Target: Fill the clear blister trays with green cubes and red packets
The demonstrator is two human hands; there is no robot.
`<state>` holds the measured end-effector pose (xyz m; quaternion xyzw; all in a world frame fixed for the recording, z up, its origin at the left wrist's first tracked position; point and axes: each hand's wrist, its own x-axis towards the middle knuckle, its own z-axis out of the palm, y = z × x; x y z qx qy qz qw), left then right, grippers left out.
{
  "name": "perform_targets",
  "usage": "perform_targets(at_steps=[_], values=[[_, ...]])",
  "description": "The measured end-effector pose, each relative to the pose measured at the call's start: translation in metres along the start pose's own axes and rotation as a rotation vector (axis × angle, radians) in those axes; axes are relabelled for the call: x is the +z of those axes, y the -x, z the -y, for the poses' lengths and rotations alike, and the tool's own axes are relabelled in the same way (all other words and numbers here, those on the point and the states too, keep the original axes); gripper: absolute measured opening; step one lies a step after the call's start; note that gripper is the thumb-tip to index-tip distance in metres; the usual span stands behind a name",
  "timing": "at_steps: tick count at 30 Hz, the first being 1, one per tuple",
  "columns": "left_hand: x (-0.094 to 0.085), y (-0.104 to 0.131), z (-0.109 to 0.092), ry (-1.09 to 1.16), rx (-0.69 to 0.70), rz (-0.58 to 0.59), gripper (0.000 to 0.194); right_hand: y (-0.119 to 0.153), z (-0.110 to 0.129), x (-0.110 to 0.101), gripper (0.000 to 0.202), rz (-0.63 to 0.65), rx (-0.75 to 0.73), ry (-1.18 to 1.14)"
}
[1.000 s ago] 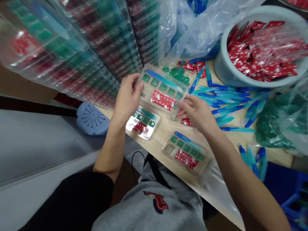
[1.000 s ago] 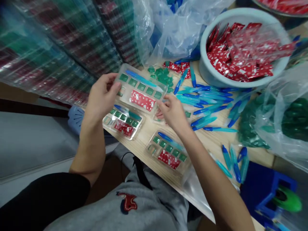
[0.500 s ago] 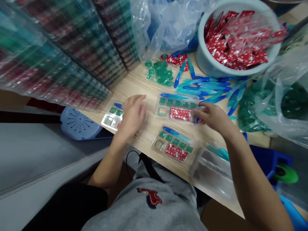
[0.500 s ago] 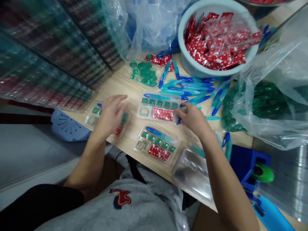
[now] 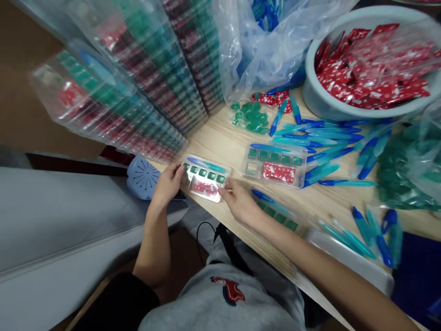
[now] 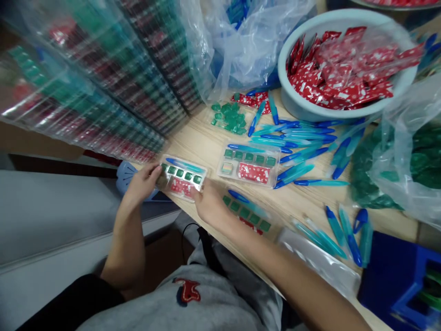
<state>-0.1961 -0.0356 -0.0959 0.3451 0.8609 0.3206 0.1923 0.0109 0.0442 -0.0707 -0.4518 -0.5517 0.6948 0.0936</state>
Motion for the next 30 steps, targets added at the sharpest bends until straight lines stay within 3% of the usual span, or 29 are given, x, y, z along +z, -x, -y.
perform_targets(at_steps=[4, 9, 14, 18, 24, 30], values=[[-0.019, 0.014, -0.009, 0.146, -0.005, -0.031, 0.041, 0.006, -0.007, -0.005, 0.031, -0.048, 0.023, -0.101], [-0.034, 0.037, -0.048, 0.535, -0.023, 0.007, 0.039, 0.039, 0.002, -0.035, 0.023, -0.051, -0.021, -0.184], [-0.021, 0.056, -0.085, 0.712, -0.042, 0.276, 0.044, 0.084, 0.007, -0.085, 0.023, -0.179, -0.074, -0.170], [-0.003, 0.068, -0.103, 0.776, -0.005, 0.446, 0.041, 0.115, -0.001, -0.110, 0.024, -0.329, -0.121, -0.251], [0.004, 0.086, -0.127, 0.869, 0.080, 0.736, 0.048, 0.145, -0.006, -0.118, 0.014, -0.362, -0.134, -0.526], [0.002, 0.096, -0.142, 1.013, -0.051, 0.747, 0.045, 0.162, -0.005, -0.117, 0.037, -0.321, -0.140, -0.580]])
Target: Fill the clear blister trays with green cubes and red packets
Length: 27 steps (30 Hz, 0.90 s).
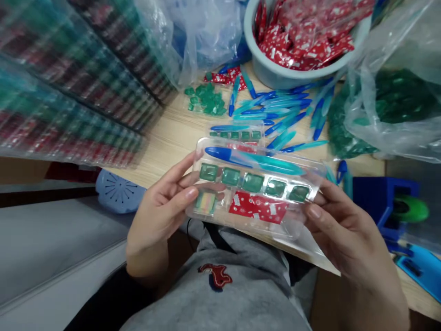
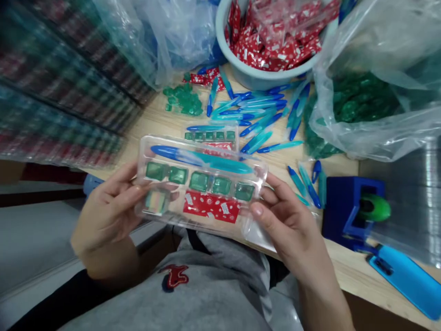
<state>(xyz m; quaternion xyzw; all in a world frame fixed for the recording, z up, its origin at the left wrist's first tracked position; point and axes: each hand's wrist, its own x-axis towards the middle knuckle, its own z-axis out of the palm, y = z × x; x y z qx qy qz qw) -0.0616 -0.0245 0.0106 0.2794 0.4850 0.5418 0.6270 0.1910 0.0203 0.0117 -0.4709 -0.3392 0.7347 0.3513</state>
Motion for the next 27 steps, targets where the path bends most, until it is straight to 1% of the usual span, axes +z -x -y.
perform_targets(at_steps=[2, 4, 6, 8, 10, 12, 14, 16, 18, 20, 23, 25, 27], values=[[0.002, 0.001, -0.002, 0.064, -0.026, 0.008, 0.042, 0.003, 0.001, -0.001, 0.040, 0.004, 0.002, 0.004], [0.004, 0.001, -0.003, 0.125, -0.040, 0.037, 0.039, 0.005, 0.002, -0.003, 0.039, -0.007, -0.010, -0.001], [0.006, 0.002, -0.004, 0.159, -0.052, 0.070, 0.040, 0.007, 0.002, -0.004, 0.038, -0.020, -0.038, 0.001], [0.008, 0.002, -0.004, 0.151, -0.055, 0.072, 0.043, 0.008, 0.002, -0.004, 0.039, -0.025, -0.063, 0.008], [0.010, 0.001, -0.004, 0.128, -0.037, 0.029, 0.044, 0.009, 0.002, -0.003, 0.039, -0.030, -0.074, -0.001], [0.012, 0.000, -0.005, 0.101, -0.028, -0.045, 0.044, 0.011, 0.003, -0.001, 0.035, -0.033, -0.068, -0.037], [0.014, -0.002, -0.005, 0.066, -0.050, -0.115, 0.043, 0.012, 0.005, 0.000, 0.031, -0.017, -0.042, -0.081], [0.014, -0.003, -0.006, 0.033, -0.090, -0.146, 0.044, 0.012, 0.007, 0.000, 0.031, 0.022, -0.013, -0.111], [0.012, -0.005, -0.006, 0.012, -0.123, -0.155, 0.045, 0.013, 0.009, 0.000, 0.037, 0.049, 0.002, -0.108], [0.010, -0.006, -0.005, 0.012, -0.138, -0.151, 0.045, 0.014, 0.010, 0.000, 0.047, 0.056, 0.019, -0.085], [0.008, -0.010, -0.002, 0.046, -0.176, -0.124, 0.039, 0.014, 0.013, 0.002, 0.062, 0.060, 0.063, -0.076], [0.008, -0.011, 0.001, 0.072, -0.198, -0.115, 0.034, 0.014, 0.015, 0.003, 0.065, 0.068, 0.086, -0.084], [0.009, -0.011, 0.002, 0.082, -0.193, -0.114, 0.034, 0.013, 0.016, 0.003, 0.064, 0.069, 0.087, -0.067]])
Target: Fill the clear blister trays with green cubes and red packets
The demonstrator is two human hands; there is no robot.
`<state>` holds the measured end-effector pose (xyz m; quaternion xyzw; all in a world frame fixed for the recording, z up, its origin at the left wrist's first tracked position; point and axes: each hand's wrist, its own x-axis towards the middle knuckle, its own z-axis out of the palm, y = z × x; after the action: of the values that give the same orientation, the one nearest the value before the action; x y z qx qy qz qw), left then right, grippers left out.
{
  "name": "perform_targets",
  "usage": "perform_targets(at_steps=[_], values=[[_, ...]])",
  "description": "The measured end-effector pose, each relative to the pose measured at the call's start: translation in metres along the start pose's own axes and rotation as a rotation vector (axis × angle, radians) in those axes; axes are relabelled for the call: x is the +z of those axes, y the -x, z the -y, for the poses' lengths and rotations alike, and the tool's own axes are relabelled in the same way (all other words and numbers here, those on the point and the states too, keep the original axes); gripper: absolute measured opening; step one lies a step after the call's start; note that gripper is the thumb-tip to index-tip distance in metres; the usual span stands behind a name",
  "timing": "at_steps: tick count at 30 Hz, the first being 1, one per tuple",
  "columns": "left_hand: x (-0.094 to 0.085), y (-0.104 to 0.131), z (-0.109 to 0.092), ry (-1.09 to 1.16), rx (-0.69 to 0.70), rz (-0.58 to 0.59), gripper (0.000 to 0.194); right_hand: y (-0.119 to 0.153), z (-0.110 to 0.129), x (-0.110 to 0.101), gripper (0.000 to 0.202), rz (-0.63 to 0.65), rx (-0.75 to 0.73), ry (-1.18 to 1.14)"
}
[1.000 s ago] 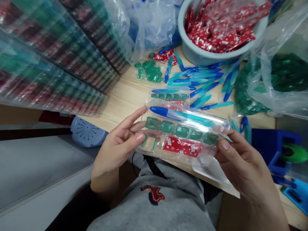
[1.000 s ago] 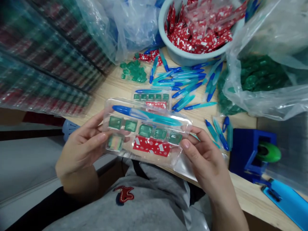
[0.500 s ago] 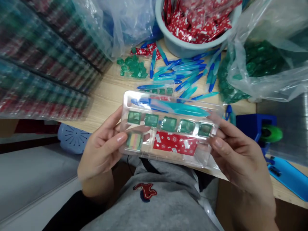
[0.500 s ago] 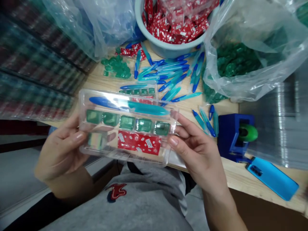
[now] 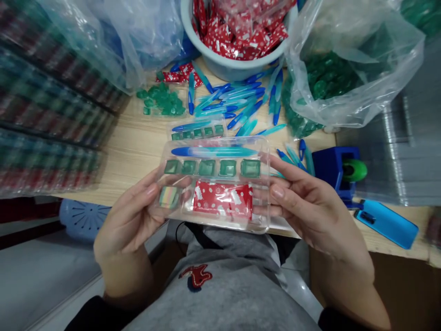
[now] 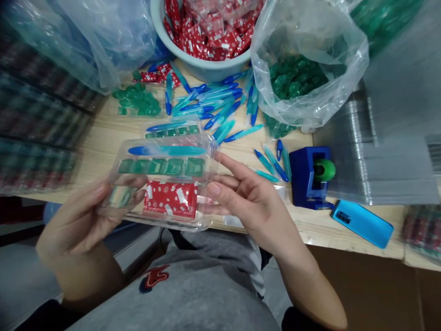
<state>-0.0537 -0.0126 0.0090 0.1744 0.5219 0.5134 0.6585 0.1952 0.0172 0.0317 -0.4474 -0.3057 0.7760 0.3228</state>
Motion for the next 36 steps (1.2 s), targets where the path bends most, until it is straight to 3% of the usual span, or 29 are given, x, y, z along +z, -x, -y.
perform_targets(at_steps=[7, 10, 14, 18, 23, 26, 29, 32, 36], values=[[-0.016, 0.004, 0.009, -0.183, 0.081, -0.013, 0.056, -0.008, -0.022, -0.013, 0.047, -0.072, -0.156, 0.378], [-0.034, -0.003, 0.026, -0.474, 0.126, -0.071, 0.055, -0.013, -0.038, -0.015, 0.039, -0.015, -0.103, 0.665], [-0.057, -0.016, 0.053, -0.854, 0.083, -0.073, 0.056, -0.019, -0.049, -0.005, 0.029, 0.056, 0.063, 1.075], [-0.061, -0.026, 0.064, -1.054, 0.158, -0.086, 0.048, -0.027, -0.056, 0.005, 0.034, 0.008, 0.004, 1.334], [-0.051, -0.027, 0.066, -0.978, 0.123, -0.007, 0.045, -0.035, -0.068, 0.005, 0.042, 0.000, -0.045, 1.370], [-0.049, -0.017, 0.071, -0.939, 0.134, -0.062, 0.044, -0.032, -0.073, 0.004, 0.052, -0.018, -0.077, 1.250], [-0.046, 0.001, 0.069, -0.964, 0.199, -0.181, 0.045, -0.022, -0.066, 0.008, 0.058, -0.028, -0.100, 1.144], [-0.036, 0.008, 0.051, -0.975, 0.297, -0.251, 0.040, -0.023, -0.040, 0.017, 0.059, -0.123, -0.234, 1.146], [-0.024, -0.027, 0.018, -0.952, 0.460, -0.301, 0.037, -0.065, 0.002, 0.031, 0.044, -0.240, -0.327, 1.296]])
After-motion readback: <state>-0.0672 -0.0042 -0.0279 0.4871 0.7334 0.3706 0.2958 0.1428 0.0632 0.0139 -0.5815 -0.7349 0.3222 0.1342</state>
